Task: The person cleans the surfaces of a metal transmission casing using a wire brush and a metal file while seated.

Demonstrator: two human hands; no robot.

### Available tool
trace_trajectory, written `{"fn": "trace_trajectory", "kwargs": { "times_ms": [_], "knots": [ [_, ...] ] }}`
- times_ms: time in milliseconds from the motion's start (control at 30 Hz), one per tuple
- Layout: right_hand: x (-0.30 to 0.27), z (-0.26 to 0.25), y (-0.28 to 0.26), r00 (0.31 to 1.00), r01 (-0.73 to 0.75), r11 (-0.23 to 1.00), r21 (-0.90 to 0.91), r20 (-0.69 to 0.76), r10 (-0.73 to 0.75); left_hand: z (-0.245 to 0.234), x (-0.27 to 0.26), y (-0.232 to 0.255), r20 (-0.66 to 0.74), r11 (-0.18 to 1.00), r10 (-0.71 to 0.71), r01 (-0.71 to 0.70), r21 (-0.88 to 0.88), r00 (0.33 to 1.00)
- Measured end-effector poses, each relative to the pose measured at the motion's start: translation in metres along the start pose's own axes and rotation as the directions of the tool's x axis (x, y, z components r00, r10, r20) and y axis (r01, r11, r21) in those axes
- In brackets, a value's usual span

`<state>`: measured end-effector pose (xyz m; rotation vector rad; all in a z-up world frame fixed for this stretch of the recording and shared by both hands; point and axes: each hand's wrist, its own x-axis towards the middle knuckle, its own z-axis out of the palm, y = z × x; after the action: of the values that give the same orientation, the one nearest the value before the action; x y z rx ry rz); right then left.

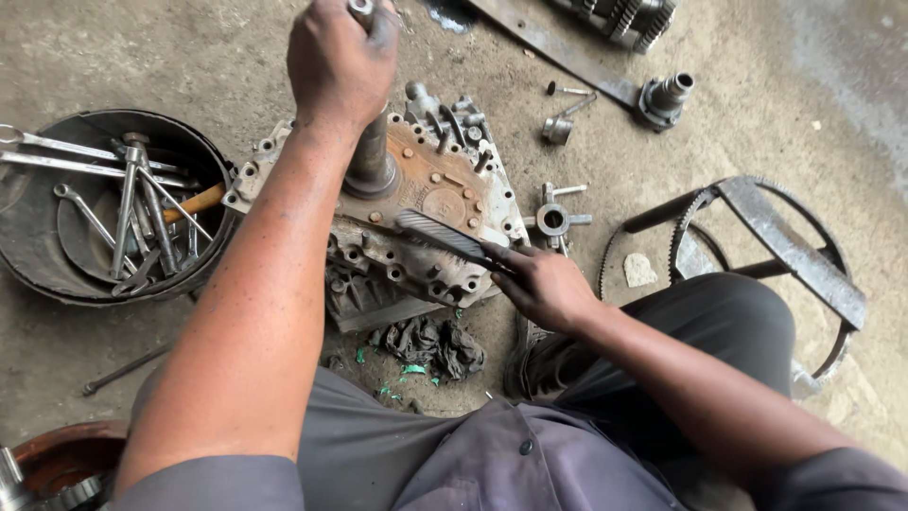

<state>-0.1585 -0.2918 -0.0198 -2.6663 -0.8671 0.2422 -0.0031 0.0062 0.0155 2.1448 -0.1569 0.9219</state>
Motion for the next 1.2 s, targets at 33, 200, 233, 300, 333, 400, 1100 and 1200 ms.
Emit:
{"fn": "trace_trajectory", "kwargs": {
  "times_ms": [33, 200, 233, 300, 333, 400, 1100, 1200],
  "knots": [
    [0.001, -0.004, -0.009, 1.0, 0.002, 1.0, 0.008, -0.027, -0.001, -0.005, 0.0, 0.005, 0.039, 0.999, -0.053, 0.053, -0.002, 0.998],
    [0.026, 0.006, -0.048, 0.967, 0.207, 0.969, -0.135, -0.124, -0.224, -0.044, -0.01, 0.026, 0.033, 0.984, 0.05, -0.055, 0.168, 0.998],
    [0.035, 0.014, -0.054, 0.98, 0.162, 0.966, -0.203, -0.078, -0.181, -0.053, -0.01, 0.028, 0.079, 0.985, 0.01, -0.023, 0.17, 0.997],
    [0.062, 0.035, -0.067, 0.997, 0.077, 0.962, -0.261, 0.018, -0.075, -0.065, -0.009, 0.029, 0.107, 0.983, 0.09, -0.106, 0.151, 0.99],
    [0.079, 0.046, -0.072, 0.997, 0.033, 0.967, -0.254, 0.074, -0.015, -0.068, -0.009, 0.028, 0.12, 0.979, 0.129, -0.146, 0.141, 0.984],
    [0.119, 0.071, -0.084, 0.959, -0.265, 0.964, 0.013, 0.108, 0.262, -0.066, -0.01, 0.027, 0.129, 0.991, 0.099, -0.11, 0.079, 0.987],
    [0.193, 0.077, -0.08, 0.994, 0.105, 0.963, -0.247, 0.059, -0.094, -0.06, -0.018, 0.021, 0.043, 0.989, 0.125, -0.121, -0.089, 0.991],
    [0.156, 0.075, -0.075, 0.985, 0.048, 0.982, -0.185, 0.175, -0.015, -0.058, -0.023, 0.02, 0.081, 0.994, 0.061, -0.054, -0.093, 0.995]
  ]
}}
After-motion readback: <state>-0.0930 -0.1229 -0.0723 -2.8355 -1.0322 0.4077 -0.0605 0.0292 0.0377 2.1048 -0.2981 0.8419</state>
